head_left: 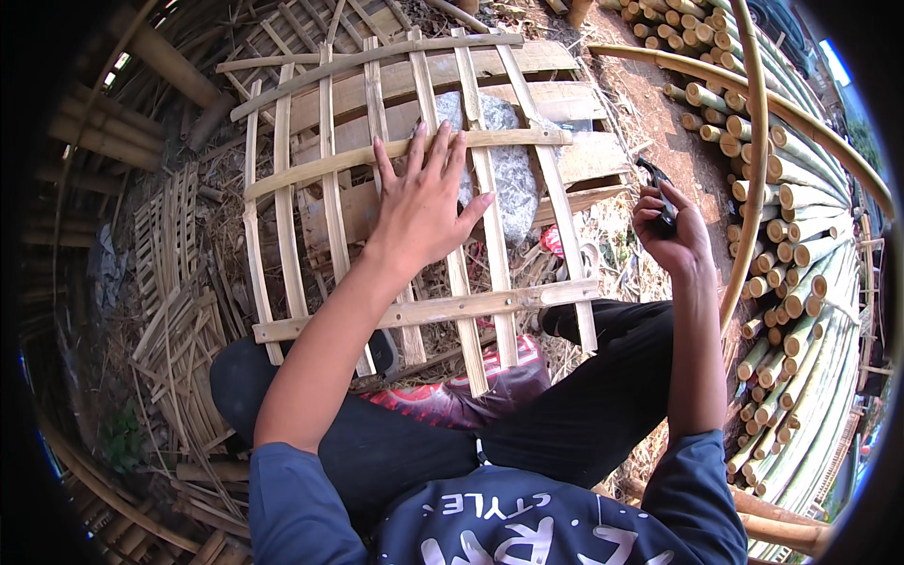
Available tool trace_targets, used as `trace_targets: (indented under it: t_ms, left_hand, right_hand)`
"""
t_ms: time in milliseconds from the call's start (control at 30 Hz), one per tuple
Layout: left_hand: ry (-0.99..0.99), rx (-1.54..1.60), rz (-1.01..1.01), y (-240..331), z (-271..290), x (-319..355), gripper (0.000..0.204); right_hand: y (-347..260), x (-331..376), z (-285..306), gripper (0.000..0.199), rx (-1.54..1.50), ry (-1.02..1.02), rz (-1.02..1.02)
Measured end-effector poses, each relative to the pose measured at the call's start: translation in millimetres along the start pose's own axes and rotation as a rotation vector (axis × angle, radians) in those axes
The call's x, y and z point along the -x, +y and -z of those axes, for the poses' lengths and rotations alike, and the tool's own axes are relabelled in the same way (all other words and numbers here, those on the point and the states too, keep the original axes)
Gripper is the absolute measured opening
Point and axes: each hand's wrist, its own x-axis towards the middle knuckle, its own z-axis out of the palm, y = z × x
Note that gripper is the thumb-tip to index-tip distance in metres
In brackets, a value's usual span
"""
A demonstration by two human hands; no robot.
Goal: The person constructs a bamboo lattice structure by hand, using a hammer to secure bamboo slats together and then lifting and turning the completed piece.
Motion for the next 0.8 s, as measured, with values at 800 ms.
trace_targets:
  t_ms: [800]
  left_hand:
    - [0.107,0.149,-0.018,48,-25,-31,0.080]
  right_hand:
    - [78,-9,-48,0.040,1.964,-0.054,1.004]
